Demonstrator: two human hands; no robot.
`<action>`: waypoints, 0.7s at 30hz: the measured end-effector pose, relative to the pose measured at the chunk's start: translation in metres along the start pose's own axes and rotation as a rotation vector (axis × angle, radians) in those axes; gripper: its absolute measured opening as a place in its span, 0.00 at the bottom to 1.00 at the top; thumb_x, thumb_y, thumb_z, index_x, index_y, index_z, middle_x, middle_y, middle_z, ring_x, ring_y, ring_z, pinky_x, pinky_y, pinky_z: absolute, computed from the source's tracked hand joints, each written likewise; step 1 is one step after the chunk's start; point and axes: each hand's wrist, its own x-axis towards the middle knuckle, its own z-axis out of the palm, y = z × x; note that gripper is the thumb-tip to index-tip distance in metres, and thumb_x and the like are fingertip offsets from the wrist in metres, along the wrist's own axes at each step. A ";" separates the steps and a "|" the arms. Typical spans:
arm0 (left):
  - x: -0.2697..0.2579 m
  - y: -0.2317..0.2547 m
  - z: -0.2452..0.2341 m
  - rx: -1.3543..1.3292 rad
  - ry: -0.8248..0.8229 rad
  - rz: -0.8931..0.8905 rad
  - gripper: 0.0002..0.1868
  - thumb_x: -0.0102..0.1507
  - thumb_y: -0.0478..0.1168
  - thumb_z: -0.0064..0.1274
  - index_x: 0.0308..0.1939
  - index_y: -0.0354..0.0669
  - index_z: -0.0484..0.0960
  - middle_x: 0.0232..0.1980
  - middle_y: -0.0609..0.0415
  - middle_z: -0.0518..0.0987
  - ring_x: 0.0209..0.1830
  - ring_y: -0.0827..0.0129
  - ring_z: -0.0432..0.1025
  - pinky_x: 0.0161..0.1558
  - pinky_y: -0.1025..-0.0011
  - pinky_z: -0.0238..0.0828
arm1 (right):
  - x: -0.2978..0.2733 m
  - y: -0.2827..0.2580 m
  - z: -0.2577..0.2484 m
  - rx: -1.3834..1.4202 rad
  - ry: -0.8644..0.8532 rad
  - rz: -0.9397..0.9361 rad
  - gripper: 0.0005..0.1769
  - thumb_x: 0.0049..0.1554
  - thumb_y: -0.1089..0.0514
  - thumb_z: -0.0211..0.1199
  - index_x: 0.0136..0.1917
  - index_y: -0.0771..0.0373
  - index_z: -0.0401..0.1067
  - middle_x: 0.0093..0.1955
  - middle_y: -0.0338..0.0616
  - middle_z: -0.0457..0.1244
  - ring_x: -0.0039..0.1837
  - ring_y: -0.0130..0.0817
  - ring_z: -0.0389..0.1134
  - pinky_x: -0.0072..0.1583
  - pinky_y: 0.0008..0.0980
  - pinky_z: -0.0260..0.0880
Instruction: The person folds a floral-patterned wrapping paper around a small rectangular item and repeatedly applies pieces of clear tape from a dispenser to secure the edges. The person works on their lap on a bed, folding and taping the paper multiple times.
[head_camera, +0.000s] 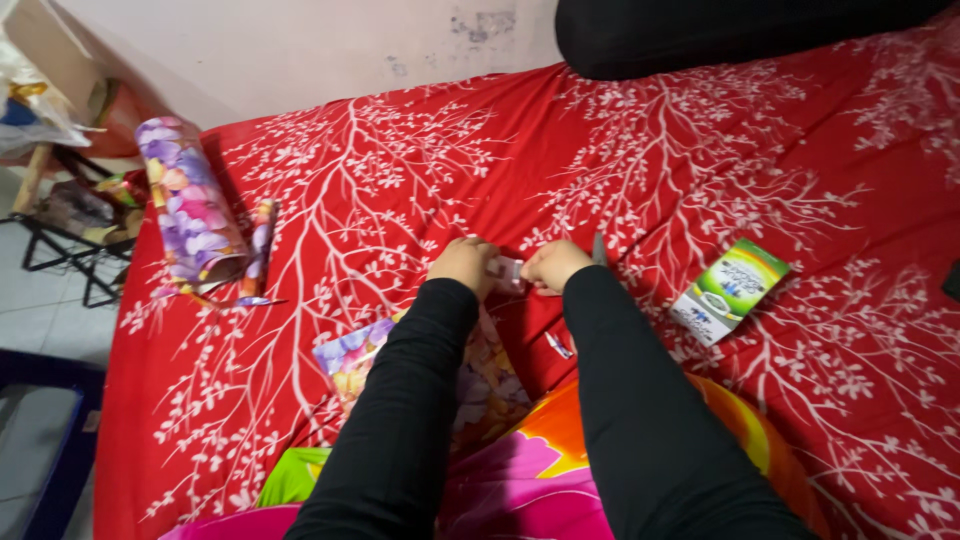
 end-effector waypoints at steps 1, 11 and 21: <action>0.001 0.000 0.000 0.003 -0.011 -0.020 0.22 0.53 0.41 0.65 0.52 0.48 0.84 0.56 0.53 0.80 0.62 0.56 0.71 0.61 0.62 0.69 | 0.006 0.006 0.001 0.001 -0.020 0.011 0.04 0.54 0.60 0.68 0.40 0.62 0.79 0.35 0.39 0.68 0.37 0.27 0.69 0.44 0.31 0.77; 0.003 0.000 0.011 0.085 -0.005 0.000 0.21 0.55 0.38 0.61 0.54 0.49 0.83 0.59 0.53 0.79 0.65 0.55 0.69 0.63 0.61 0.68 | 0.075 0.062 0.008 -0.770 -0.056 -0.430 0.04 0.53 0.60 0.64 0.43 0.58 0.78 0.41 0.43 0.70 0.43 0.35 0.72 0.47 0.37 0.73; -0.006 0.046 0.001 0.270 0.110 -0.043 0.22 0.63 0.46 0.52 0.61 0.48 0.75 0.62 0.51 0.74 0.69 0.56 0.63 0.67 0.33 0.49 | -0.053 -0.052 -0.006 -0.749 0.496 -0.018 0.12 0.58 0.55 0.61 0.52 0.59 0.79 0.55 0.54 0.68 0.62 0.52 0.67 0.71 0.58 0.51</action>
